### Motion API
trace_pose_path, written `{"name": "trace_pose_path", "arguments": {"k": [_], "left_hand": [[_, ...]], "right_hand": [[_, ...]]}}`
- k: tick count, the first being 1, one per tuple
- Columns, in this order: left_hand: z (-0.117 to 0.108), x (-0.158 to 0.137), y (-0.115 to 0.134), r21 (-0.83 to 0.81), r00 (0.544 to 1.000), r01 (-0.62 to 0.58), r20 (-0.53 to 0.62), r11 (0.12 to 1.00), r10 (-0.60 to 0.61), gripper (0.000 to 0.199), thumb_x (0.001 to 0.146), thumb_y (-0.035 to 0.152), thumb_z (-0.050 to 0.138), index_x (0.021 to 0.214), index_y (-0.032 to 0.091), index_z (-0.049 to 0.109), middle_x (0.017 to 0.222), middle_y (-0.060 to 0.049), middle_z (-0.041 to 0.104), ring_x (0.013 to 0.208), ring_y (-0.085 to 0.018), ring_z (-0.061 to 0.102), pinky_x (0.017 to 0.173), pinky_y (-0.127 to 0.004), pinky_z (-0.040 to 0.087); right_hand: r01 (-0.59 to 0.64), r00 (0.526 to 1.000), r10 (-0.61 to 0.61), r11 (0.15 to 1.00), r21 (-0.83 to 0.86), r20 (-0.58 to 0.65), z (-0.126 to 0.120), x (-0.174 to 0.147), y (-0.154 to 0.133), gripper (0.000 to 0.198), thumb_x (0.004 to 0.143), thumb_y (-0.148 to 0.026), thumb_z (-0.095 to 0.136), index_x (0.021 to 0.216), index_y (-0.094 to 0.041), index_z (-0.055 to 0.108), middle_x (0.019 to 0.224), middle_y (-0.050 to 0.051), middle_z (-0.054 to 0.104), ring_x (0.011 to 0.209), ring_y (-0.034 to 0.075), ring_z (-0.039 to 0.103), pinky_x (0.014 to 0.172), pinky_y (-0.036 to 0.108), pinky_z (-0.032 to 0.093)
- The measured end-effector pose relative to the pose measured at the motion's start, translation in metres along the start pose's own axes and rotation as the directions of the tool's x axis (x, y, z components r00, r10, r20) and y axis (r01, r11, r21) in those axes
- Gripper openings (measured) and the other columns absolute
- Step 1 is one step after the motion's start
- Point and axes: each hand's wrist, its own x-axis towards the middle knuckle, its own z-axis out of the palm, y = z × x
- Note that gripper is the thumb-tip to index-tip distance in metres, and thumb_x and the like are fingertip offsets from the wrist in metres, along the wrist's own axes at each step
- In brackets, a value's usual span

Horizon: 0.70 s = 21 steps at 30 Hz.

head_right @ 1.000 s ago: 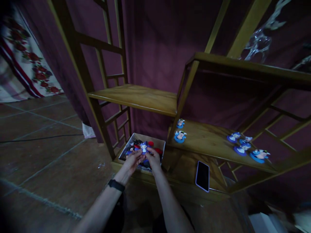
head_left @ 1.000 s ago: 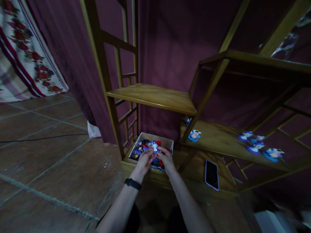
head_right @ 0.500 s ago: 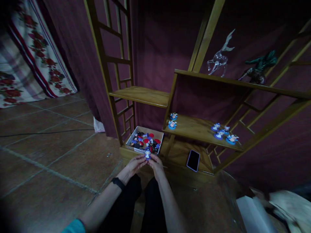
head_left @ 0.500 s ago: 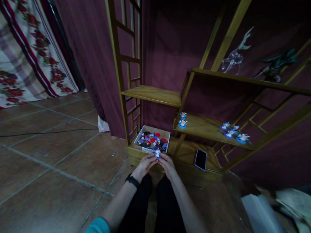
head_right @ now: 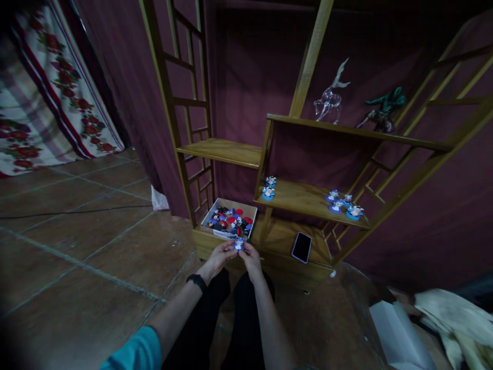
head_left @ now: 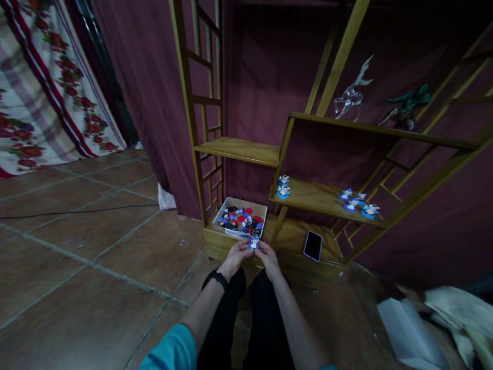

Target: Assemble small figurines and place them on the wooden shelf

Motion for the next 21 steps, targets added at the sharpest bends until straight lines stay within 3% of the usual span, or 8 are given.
{"name": "trace_pose_path", "arguments": {"k": [8,21], "left_hand": [[-0.005,0.005,0.008,-0.056,0.995,0.099,0.015,0.993,-0.099,0.034,0.053,0.005,0.077,0.085,0.009,0.066,0.074,-0.008,0.067,0.064,-0.012,0.063,0.067,-0.023,0.049],[-0.009,-0.001,0.013,-0.011,0.999,0.026,0.043,1.000,-0.025,0.039,0.047,0.007,0.080,0.083,0.009,0.064,0.070,-0.006,0.067,0.062,-0.012,0.062,0.065,-0.023,0.046]], "right_hand": [[-0.032,0.999,0.032,0.999,0.000,0.038,0.002,0.000,-0.003,0.041,0.056,-0.036,0.072,0.092,-0.018,0.066,0.094,0.005,0.069,0.089,0.022,0.062,0.087,0.039,0.044],[-0.117,0.993,0.115,0.989,0.086,0.029,0.005,0.007,0.019,0.045,0.054,-0.035,0.073,0.094,-0.017,0.065,0.093,0.005,0.069,0.084,0.020,0.064,0.084,0.038,0.047]]}}
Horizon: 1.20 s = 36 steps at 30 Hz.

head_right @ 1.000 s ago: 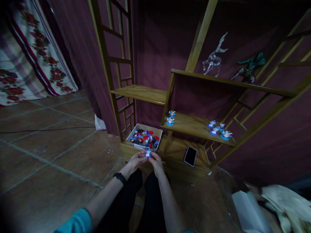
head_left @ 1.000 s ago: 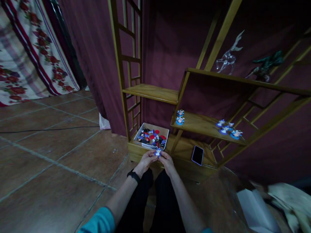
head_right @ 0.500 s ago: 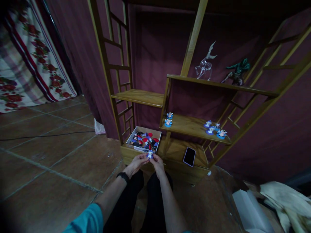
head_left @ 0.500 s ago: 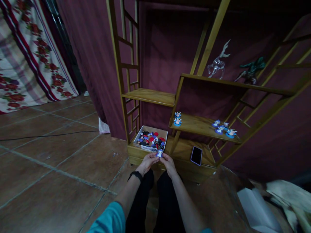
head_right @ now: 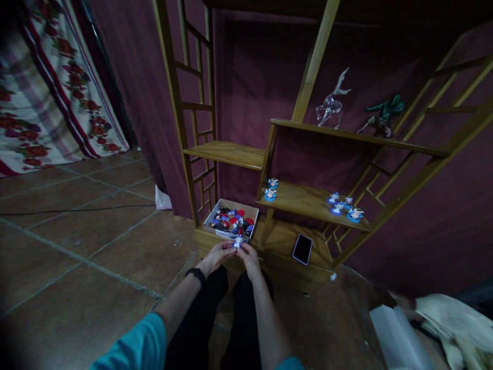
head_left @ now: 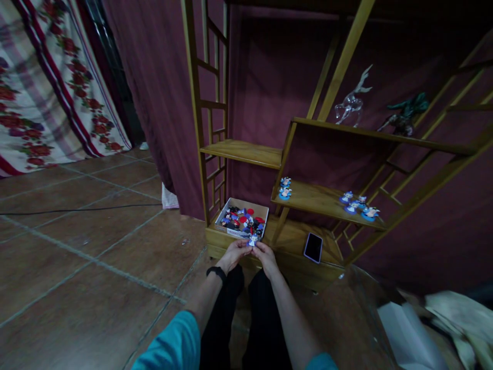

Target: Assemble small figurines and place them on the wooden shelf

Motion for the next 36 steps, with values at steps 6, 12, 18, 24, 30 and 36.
{"name": "trace_pose_path", "arguments": {"k": [6,12,18,24,30,36], "left_hand": [[0.003,-0.002,-0.003,0.074,0.989,-0.114,-0.085,0.991,0.121,0.041,0.041,0.006,0.080,0.076,0.011,0.059,0.064,-0.001,0.063,0.060,-0.012,0.059,0.067,-0.026,0.044],[0.004,-0.002,-0.005,0.074,0.979,-0.141,-0.135,0.987,0.150,0.043,0.040,0.003,0.079,0.077,0.012,0.059,0.067,-0.001,0.063,0.062,-0.013,0.058,0.069,-0.027,0.043],[0.000,0.001,-0.005,0.033,0.997,-0.057,-0.048,0.998,0.058,0.038,0.048,0.006,0.077,0.083,0.008,0.065,0.072,-0.006,0.066,0.062,-0.012,0.059,0.065,-0.023,0.043],[-0.004,0.005,-0.011,-0.030,0.999,-0.005,0.033,1.000,0.006,0.035,0.055,0.006,0.075,0.089,0.009,0.066,0.078,-0.007,0.067,0.065,-0.011,0.060,0.066,-0.022,0.045],[-0.011,0.011,-0.018,-0.052,1.000,-0.024,0.017,0.998,0.025,0.032,0.061,0.005,0.071,0.091,0.013,0.064,0.083,-0.007,0.067,0.071,-0.012,0.062,0.068,-0.023,0.048],[-0.014,0.013,-0.019,-0.045,0.999,-0.004,0.037,0.999,0.005,0.030,0.061,0.005,0.071,0.089,0.012,0.064,0.084,-0.009,0.067,0.072,-0.013,0.062,0.071,-0.024,0.049]], "right_hand": [[-0.050,0.998,0.048,0.997,0.053,0.039,0.001,-0.002,-0.005,0.046,0.053,-0.033,0.075,0.094,-0.016,0.065,0.099,0.008,0.068,0.091,0.022,0.063,0.086,0.039,0.046],[-0.048,0.994,0.038,0.994,0.098,0.100,0.001,-0.004,-0.006,0.042,0.054,-0.030,0.075,0.094,-0.017,0.065,0.102,0.008,0.067,0.096,0.023,0.061,0.090,0.042,0.044],[-0.056,0.998,0.054,0.992,0.115,0.020,-0.001,-0.004,-0.005,0.043,0.055,-0.028,0.075,0.094,-0.015,0.064,0.102,0.009,0.066,0.092,0.022,0.063,0.088,0.041,0.046],[-0.045,0.998,0.039,0.990,0.131,0.052,-0.002,-0.003,-0.004,0.044,0.055,-0.030,0.075,0.095,-0.015,0.064,0.099,0.009,0.067,0.089,0.021,0.063,0.085,0.038,0.048],[-0.035,0.999,0.032,0.991,0.129,0.027,-0.004,0.000,0.001,0.044,0.056,-0.029,0.075,0.097,-0.017,0.064,0.098,0.007,0.067,0.086,0.020,0.063,0.082,0.035,0.048],[-0.041,0.998,0.035,0.992,0.121,0.046,-0.007,0.003,0.003,0.046,0.056,-0.029,0.075,0.098,-0.017,0.064,0.096,0.006,0.067,0.086,0.019,0.062,0.081,0.034,0.047]]}}
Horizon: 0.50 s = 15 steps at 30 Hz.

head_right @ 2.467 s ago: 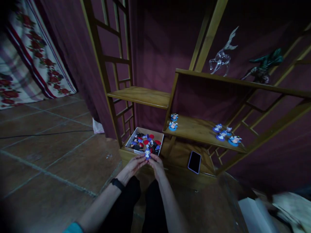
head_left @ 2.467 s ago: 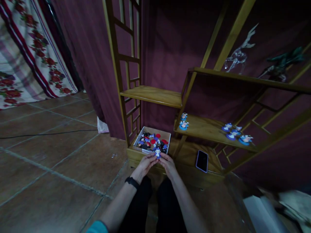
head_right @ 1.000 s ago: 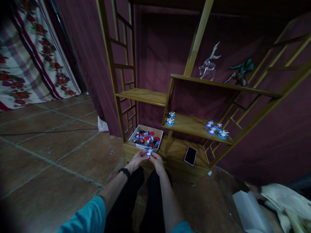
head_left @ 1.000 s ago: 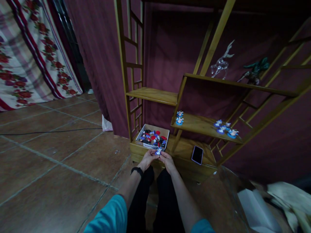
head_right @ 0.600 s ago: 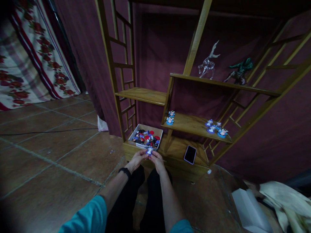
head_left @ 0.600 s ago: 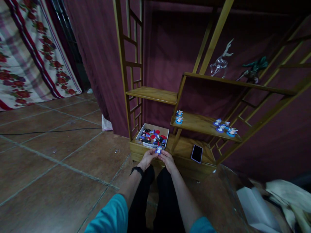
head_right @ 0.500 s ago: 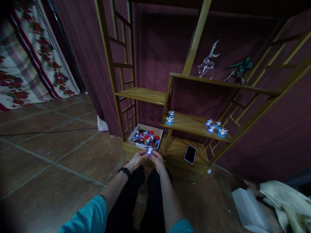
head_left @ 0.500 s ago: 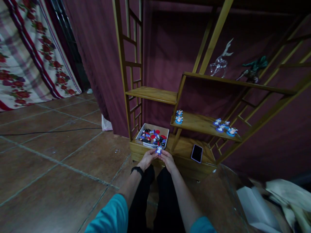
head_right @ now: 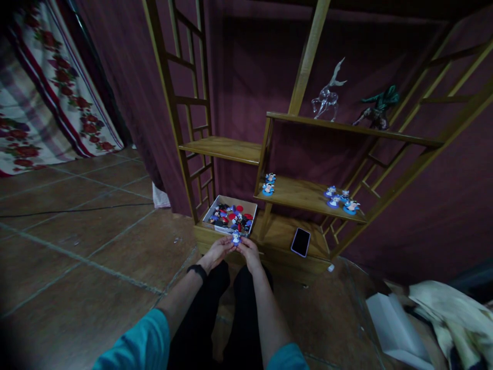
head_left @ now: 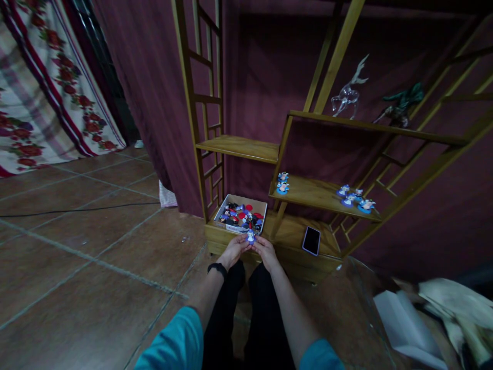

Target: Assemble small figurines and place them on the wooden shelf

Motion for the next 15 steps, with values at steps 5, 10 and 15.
{"name": "trace_pose_path", "arguments": {"k": [5,10,15], "left_hand": [[0.0027,-0.0032,0.0030,0.041,0.999,0.000,0.039,0.999,-0.001,0.036,0.058,0.010,0.074,0.093,0.011,0.065,0.087,-0.010,0.068,0.075,-0.013,0.063,0.074,-0.024,0.047],[0.0070,-0.0067,0.0059,0.127,0.993,-0.027,0.116,0.991,0.012,0.035,0.057,0.015,0.076,0.090,0.009,0.066,0.082,-0.010,0.068,0.073,-0.014,0.062,0.072,-0.024,0.045],[0.0087,-0.0083,0.0067,0.115,0.991,-0.035,0.129,0.993,0.020,0.035,0.055,0.017,0.077,0.088,0.009,0.066,0.081,-0.009,0.068,0.072,-0.014,0.061,0.073,-0.025,0.044]], "right_hand": [[0.021,0.999,-0.021,0.999,-0.029,-0.025,-0.0025,0.0018,0.0022,0.045,0.054,-0.030,0.075,0.096,-0.018,0.063,0.095,0.005,0.066,0.086,0.019,0.061,0.079,0.033,0.047],[0.049,0.998,-0.053,0.995,-0.083,-0.041,-0.0003,0.0007,0.0010,0.043,0.053,-0.031,0.075,0.092,-0.018,0.061,0.092,0.005,0.065,0.086,0.019,0.060,0.075,0.031,0.047],[0.045,0.999,-0.046,0.997,-0.060,-0.027,0.0026,-0.0033,-0.0032,0.037,0.056,-0.032,0.073,0.088,-0.019,0.061,0.092,0.003,0.064,0.080,0.016,0.060,0.073,0.029,0.047]]}}
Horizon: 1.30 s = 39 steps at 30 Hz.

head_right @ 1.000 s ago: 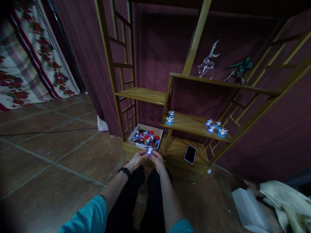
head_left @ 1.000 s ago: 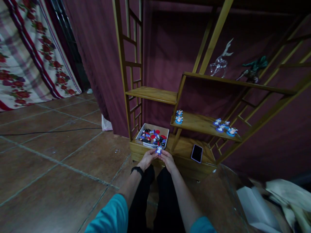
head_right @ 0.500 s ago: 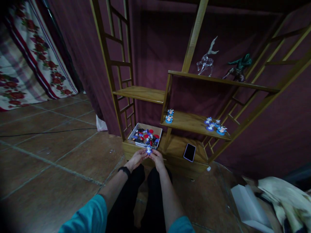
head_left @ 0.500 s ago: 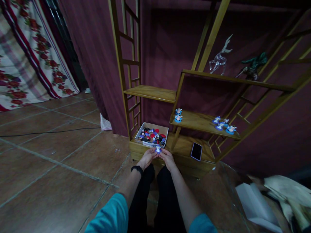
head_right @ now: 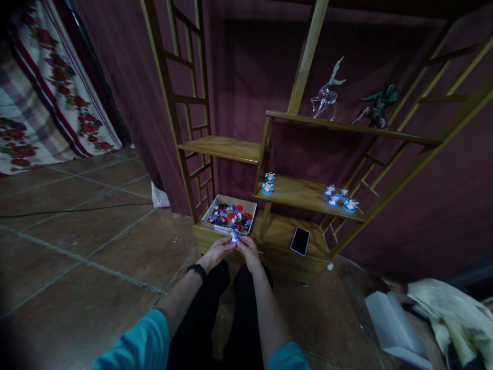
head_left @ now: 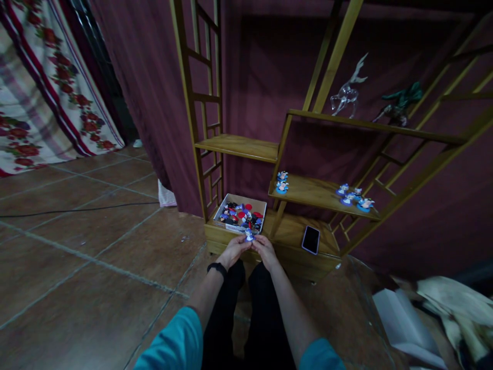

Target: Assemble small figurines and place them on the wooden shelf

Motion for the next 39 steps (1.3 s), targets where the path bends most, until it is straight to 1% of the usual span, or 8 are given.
{"name": "trace_pose_path", "arguments": {"k": [4,9,13,16,25,32,35,39], "left_hand": [[0.000,0.000,-0.001,-0.043,1.000,0.009,0.008,0.999,-0.009,0.034,0.056,0.013,0.076,0.088,0.010,0.065,0.082,-0.008,0.068,0.073,-0.013,0.061,0.072,-0.024,0.044],[0.001,0.001,-0.002,-0.080,0.999,0.020,-0.044,0.997,-0.024,0.036,0.053,0.008,0.076,0.087,0.012,0.064,0.082,-0.006,0.067,0.071,-0.012,0.061,0.069,-0.022,0.044],[0.002,0.000,-0.001,-0.043,0.999,0.033,-0.040,0.999,-0.035,0.036,0.055,0.011,0.076,0.088,0.011,0.065,0.081,-0.007,0.067,0.070,-0.012,0.061,0.068,-0.022,0.044],[0.003,-0.001,-0.001,0.002,0.999,0.037,-0.023,0.999,-0.036,0.037,0.054,0.014,0.076,0.090,0.010,0.065,0.079,-0.008,0.067,0.068,-0.013,0.061,0.067,-0.023,0.043],[0.003,0.001,-0.004,0.079,0.999,0.000,-0.032,0.997,0.002,0.036,0.050,0.016,0.078,0.084,0.009,0.068,0.073,-0.009,0.068,0.064,-0.015,0.061,0.069,-0.027,0.043],[0.003,0.002,-0.006,0.130,0.998,-0.031,-0.044,0.991,0.037,0.038,0.049,0.019,0.078,0.084,0.010,0.068,0.073,-0.008,0.068,0.065,-0.017,0.061,0.070,-0.030,0.045],[0.003,0.003,-0.008,0.111,0.994,-0.049,-0.094,0.993,0.059,0.039,0.047,0.018,0.079,0.084,0.010,0.066,0.072,-0.007,0.067,0.067,-0.017,0.061,0.072,-0.031,0.044],[0.003,0.004,-0.011,0.108,0.961,-0.102,-0.244,0.989,0.126,0.038,0.044,0.013,0.079,0.079,0.012,0.062,0.070,-0.003,0.065,0.067,-0.015,0.058,0.073,-0.030,0.043]], "right_hand": [[0.002,1.000,-0.001,1.000,0.029,-0.013,0.000,-0.001,0.000,0.032,0.059,-0.034,0.072,0.086,-0.019,0.061,0.087,0.002,0.065,0.075,0.014,0.060,0.071,0.028,0.047],[0.015,0.999,-0.015,1.000,0.001,-0.040,-0.002,0.003,0.003,0.032,0.059,-0.035,0.071,0.086,-0.019,0.062,0.081,0.002,0.065,0.068,0.013,0.059,0.062,0.026,0.045],[0.025,0.999,-0.025,1.000,-0.011,-0.037,-0.002,0.004,0.003,0.036,0.060,-0.036,0.070,0.091,-0.020,0.063,0.087,0.002,0.066,0.069,0.012,0.059,0.059,0.023,0.044],[0.003,1.000,-0.003,1.000,-0.019,-0.021,-0.001,0.003,0.001,0.040,0.059,-0.036,0.070,0.095,-0.020,0.064,0.094,0.004,0.066,0.074,0.014,0.060,0.061,0.024,0.045],[-0.057,0.998,0.057,0.998,-0.025,-0.006,-0.002,0.003,-0.001,0.043,0.055,-0.036,0.072,0.094,-0.017,0.066,0.092,0.006,0.068,0.077,0.018,0.062,0.068,0.029,0.047],[-0.059,0.998,0.060,0.997,-0.048,0.015,-0.003,0.002,-0.003,0.045,0.055,-0.036,0.073,0.094,-0.017,0.065,0.095,0.006,0.068,0.082,0.019,0.062,0.073,0.030,0.047],[-0.034,0.999,0.033,0.999,-0.025,-0.014,-0.002,0.001,-0.002,0.042,0.056,-0.036,0.073,0.093,-0.018,0.065,0.095,0.005,0.068,0.083,0.019,0.062,0.073,0.031,0.048],[0.002,1.000,-0.002,1.000,0.015,-0.029,-0.001,0.001,0.000,0.038,0.058,-0.036,0.072,0.090,-0.019,0.065,0.093,0.004,0.067,0.083,0.018,0.061,0.074,0.032,0.048]]}}
